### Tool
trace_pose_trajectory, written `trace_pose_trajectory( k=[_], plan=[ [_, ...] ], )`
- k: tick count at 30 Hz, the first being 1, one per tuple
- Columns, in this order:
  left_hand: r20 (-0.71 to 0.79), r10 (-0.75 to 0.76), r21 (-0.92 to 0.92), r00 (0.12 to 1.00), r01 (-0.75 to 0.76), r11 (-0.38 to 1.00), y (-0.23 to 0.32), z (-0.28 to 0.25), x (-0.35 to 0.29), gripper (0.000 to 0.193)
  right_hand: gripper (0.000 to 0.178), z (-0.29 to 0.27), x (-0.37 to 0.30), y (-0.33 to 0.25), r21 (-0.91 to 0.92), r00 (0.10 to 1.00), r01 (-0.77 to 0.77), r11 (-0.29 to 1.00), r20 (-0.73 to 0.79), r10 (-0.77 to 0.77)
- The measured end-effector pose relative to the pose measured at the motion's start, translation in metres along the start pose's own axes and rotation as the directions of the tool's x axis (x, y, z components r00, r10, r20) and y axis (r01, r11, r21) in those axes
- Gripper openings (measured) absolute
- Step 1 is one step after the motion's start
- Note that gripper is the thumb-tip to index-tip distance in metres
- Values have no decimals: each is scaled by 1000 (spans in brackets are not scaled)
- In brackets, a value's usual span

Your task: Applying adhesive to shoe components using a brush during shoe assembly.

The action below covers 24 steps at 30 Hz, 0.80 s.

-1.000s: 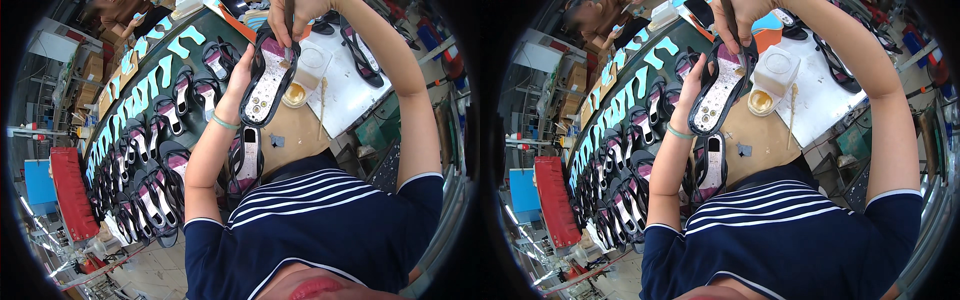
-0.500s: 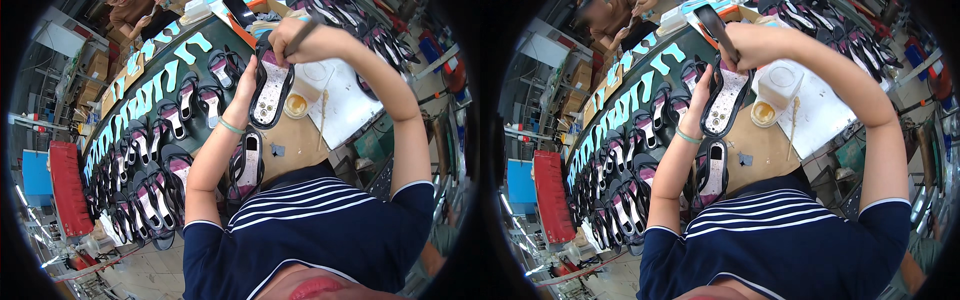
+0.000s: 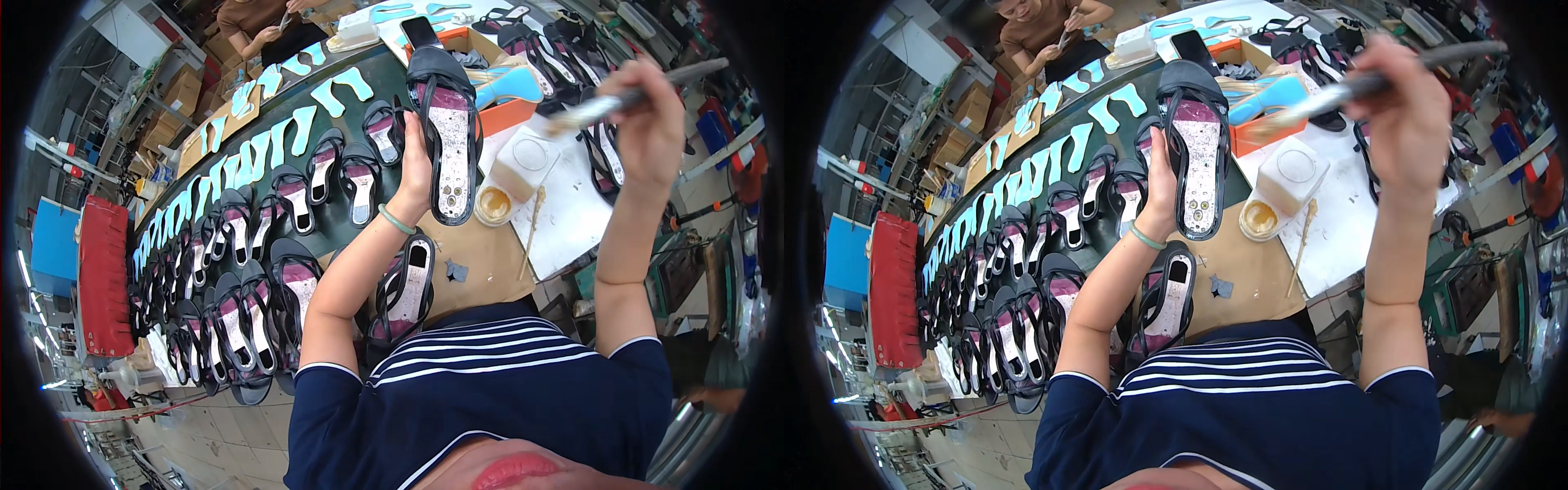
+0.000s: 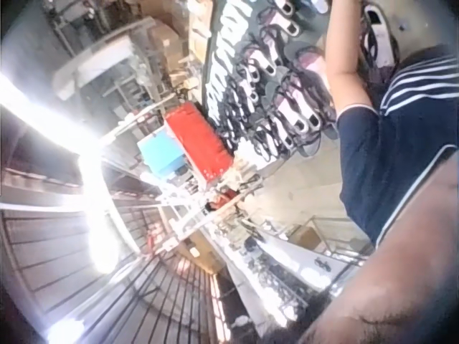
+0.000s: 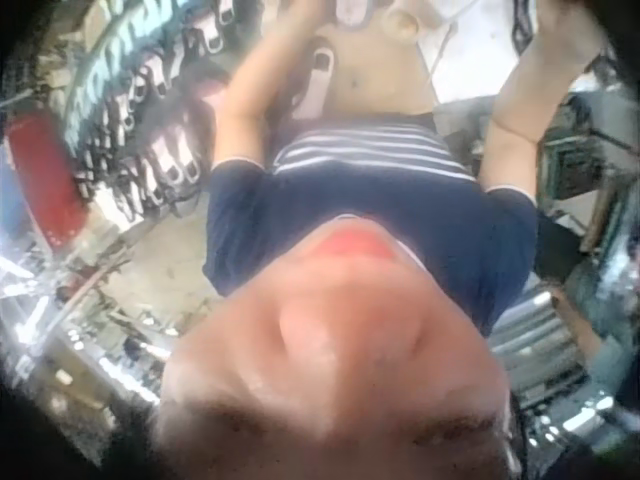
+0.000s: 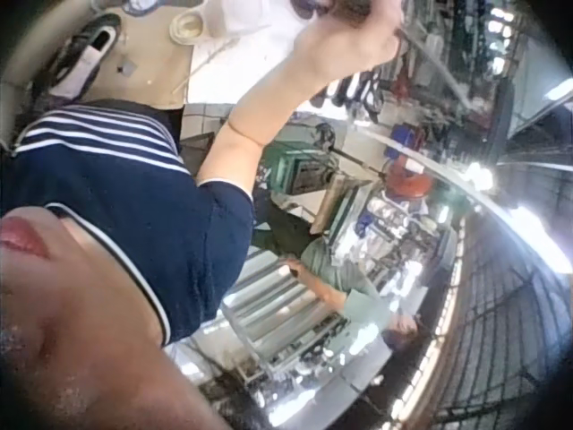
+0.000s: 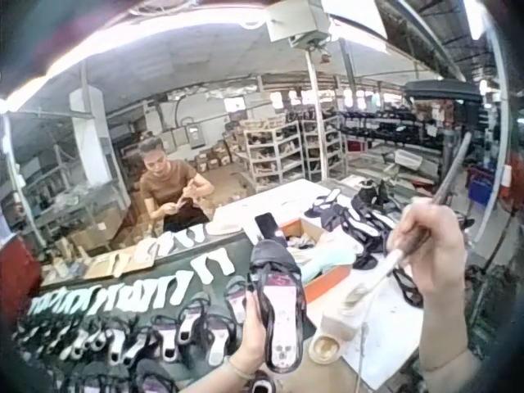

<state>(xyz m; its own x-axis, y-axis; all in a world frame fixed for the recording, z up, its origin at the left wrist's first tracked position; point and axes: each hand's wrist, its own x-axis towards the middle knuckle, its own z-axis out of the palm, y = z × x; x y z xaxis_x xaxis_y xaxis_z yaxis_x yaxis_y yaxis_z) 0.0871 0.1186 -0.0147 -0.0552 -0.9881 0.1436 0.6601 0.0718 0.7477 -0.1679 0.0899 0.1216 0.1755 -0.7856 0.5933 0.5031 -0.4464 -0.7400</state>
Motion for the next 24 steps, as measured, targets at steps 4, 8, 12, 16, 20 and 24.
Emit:
trace_pose_trajectory(
  k=[4,8,12,16,20,24],
  plan=[
    [89,26,-112,996,-16,994,7,1,-1,63,33,-20,5,-16,301,999,-30,953,28,23],
    [55,-47,-162,997,55,985,11,0,-2,62,31,-24,3,22,85,943,-325,942,109,315],
    [98,-24,-138,995,38,990,11,4,-3,62,30,-12,-14,73,-43,842,-531,846,86,533],
    [164,-2,-106,986,20,994,14,7,-7,60,32,6,-18,92,-208,829,-541,815,27,558],
    [140,6,-56,990,2,998,14,12,-9,57,34,21,-20,104,-325,896,-430,842,-43,441],
    [138,21,-2,990,-21,1000,10,12,-10,55,30,20,-19,110,-359,909,-405,841,-59,412]
  ],
)
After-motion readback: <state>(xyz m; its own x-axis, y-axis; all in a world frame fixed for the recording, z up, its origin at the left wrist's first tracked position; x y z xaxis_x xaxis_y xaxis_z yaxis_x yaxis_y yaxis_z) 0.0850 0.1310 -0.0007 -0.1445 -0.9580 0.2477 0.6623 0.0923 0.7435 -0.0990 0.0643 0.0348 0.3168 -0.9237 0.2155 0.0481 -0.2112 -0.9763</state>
